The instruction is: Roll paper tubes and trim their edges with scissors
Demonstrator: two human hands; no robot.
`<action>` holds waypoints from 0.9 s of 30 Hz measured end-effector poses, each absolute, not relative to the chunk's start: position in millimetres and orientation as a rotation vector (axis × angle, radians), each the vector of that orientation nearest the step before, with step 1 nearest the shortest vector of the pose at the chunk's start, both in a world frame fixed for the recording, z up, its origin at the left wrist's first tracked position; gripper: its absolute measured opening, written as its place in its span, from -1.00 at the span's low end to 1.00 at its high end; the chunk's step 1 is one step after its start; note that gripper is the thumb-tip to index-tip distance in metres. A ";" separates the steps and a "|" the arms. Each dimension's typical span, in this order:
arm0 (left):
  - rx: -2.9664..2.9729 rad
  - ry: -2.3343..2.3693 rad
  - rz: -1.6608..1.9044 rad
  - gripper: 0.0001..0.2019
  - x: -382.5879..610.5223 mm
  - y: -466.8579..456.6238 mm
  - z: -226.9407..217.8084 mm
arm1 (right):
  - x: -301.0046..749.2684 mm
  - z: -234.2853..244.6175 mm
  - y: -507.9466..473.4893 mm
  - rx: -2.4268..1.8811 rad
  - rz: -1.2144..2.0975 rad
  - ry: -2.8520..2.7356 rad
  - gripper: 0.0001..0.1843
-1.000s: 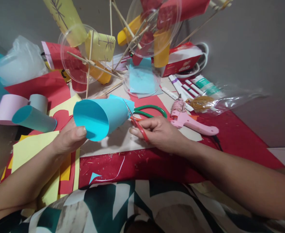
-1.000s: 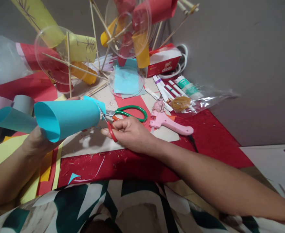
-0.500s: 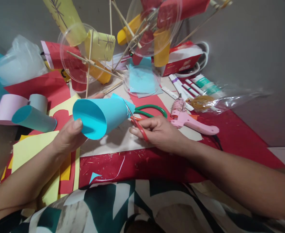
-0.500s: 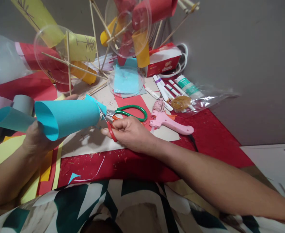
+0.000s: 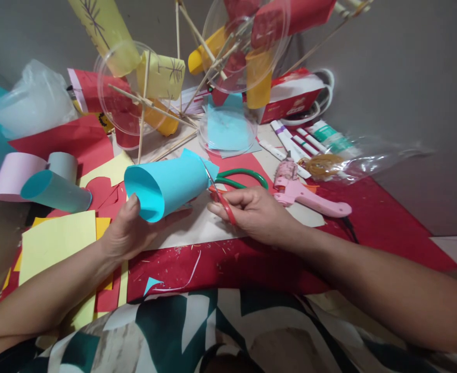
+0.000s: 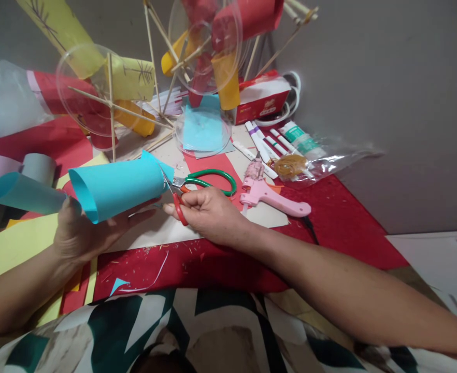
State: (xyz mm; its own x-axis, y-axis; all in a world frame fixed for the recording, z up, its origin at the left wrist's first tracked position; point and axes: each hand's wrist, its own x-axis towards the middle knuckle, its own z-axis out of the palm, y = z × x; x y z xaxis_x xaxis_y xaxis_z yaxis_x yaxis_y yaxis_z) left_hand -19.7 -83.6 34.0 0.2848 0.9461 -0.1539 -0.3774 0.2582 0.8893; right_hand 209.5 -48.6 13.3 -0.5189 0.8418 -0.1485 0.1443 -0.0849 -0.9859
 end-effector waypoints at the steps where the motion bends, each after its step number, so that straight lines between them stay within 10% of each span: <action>1: 0.869 0.800 1.046 -0.13 -20.2 -84.2 32.0 | 209.5 13.5 -48.7 -1.072 1.656 -1.647 -0.29; 27: 1.101 0.717 1.049 -0.23 -31.5 -80.2 20.7 | 209.6 13.2 -50.5 -1.070 1.625 -1.682 -0.27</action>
